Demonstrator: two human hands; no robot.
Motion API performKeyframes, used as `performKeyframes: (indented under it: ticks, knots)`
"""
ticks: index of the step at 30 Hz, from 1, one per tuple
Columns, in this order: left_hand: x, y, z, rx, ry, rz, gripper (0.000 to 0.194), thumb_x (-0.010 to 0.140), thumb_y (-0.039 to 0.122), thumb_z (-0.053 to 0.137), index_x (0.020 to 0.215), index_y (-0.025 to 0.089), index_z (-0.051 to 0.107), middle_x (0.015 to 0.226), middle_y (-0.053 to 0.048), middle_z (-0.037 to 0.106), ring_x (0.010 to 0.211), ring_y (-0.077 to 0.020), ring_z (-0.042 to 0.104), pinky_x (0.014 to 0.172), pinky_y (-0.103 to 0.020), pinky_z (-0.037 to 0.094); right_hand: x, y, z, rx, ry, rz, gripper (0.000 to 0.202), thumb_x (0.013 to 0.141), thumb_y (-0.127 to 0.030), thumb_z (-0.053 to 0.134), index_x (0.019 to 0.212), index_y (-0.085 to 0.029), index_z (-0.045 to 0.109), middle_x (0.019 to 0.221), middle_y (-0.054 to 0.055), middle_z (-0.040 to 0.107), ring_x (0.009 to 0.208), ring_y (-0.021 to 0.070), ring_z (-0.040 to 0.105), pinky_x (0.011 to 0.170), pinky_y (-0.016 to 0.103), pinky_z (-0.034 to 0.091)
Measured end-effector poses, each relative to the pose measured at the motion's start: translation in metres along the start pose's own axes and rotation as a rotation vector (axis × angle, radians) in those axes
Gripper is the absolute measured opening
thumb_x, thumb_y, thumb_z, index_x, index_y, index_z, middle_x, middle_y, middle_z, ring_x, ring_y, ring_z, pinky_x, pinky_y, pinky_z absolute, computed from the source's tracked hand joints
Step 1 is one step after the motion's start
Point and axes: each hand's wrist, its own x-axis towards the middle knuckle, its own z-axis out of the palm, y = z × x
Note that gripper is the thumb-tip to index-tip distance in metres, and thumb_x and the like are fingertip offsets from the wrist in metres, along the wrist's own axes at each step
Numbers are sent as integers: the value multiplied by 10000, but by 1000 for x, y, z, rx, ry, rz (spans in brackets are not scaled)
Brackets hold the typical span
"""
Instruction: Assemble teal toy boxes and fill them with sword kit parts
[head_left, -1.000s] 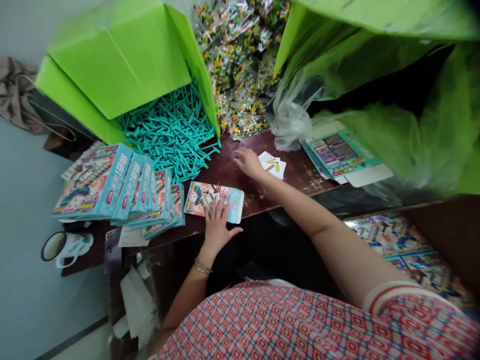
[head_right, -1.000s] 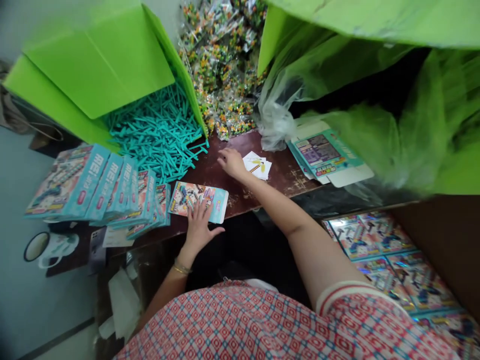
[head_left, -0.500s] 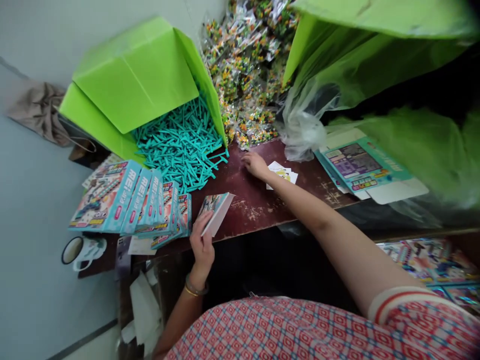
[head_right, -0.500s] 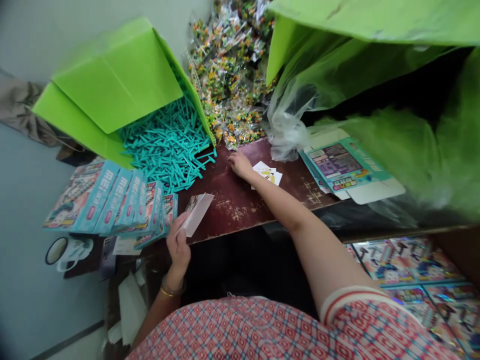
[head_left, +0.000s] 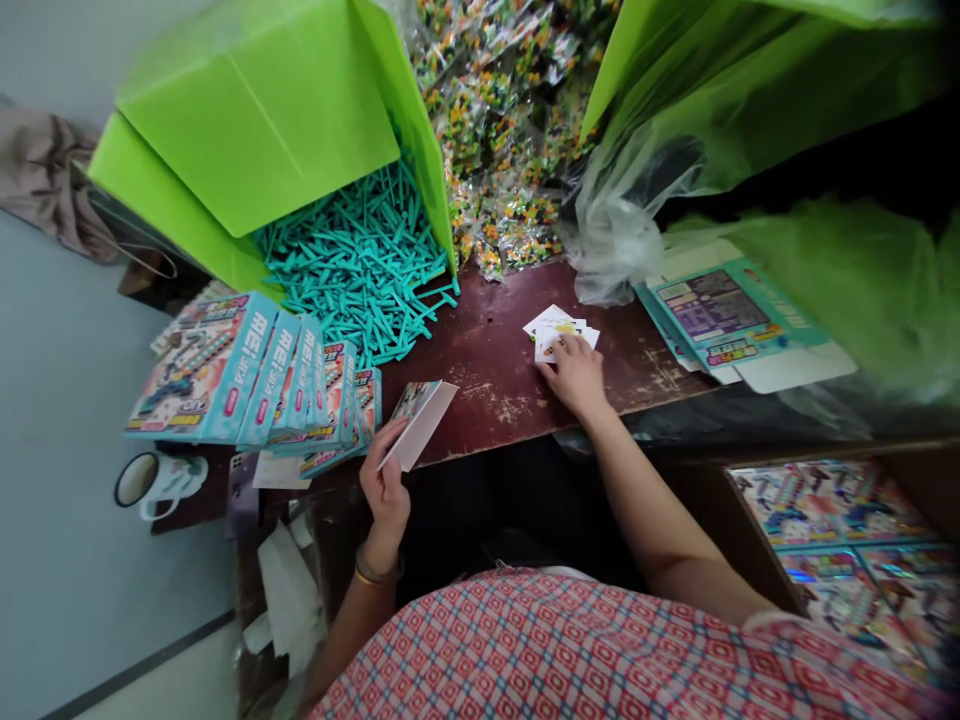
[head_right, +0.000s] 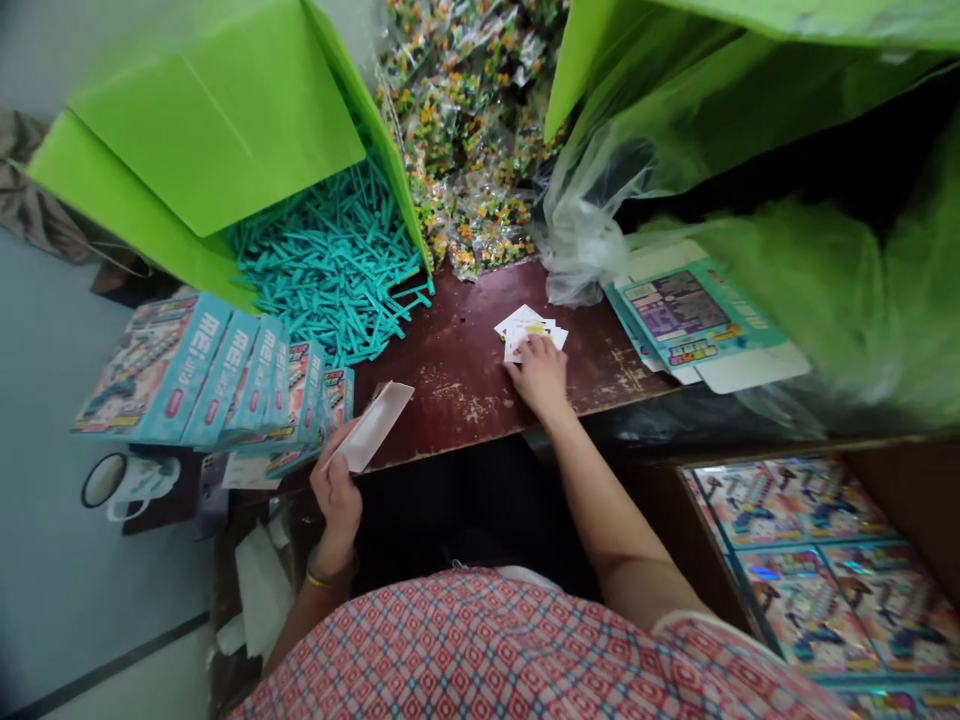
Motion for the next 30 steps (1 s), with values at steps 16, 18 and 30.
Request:
performKeyframes:
  ticks: [16, 18, 30]
  knots:
    - [1, -9, 8, -107, -56, 67, 445, 1080, 496, 459, 1218, 205, 767, 1211, -117, 766, 1181, -273, 708, 1063, -424, 538, -89, 71, -42, 42, -111, -185, 462, 1023, -421, 564, 1387, -155, 669, 1448, 185, 643, 1222, 372, 580, 1056, 548, 503]
    - [-1, -9, 4, -131, -63, 78, 428, 1080, 491, 468, 1220, 220, 769, 1202, -107, 768, 1180, -267, 709, 1065, -411, 535, -96, 79, -45, 40, -144, -234, 444, 1041, -398, 529, 1396, -166, 658, 1458, 181, 643, 1263, 368, 572, 1059, 549, 499]
    - [-6, -3, 5, -91, -126, 89, 454, 1074, 521, 454, 1201, 211, 761, 1228, -114, 770, 1194, -270, 709, 1077, -439, 536, -100, 86, -56, -48, -219, -341, 387, 1040, -252, 471, 1347, -140, 680, 1432, 201, 658, 1340, 347, 571, 1098, 523, 510]
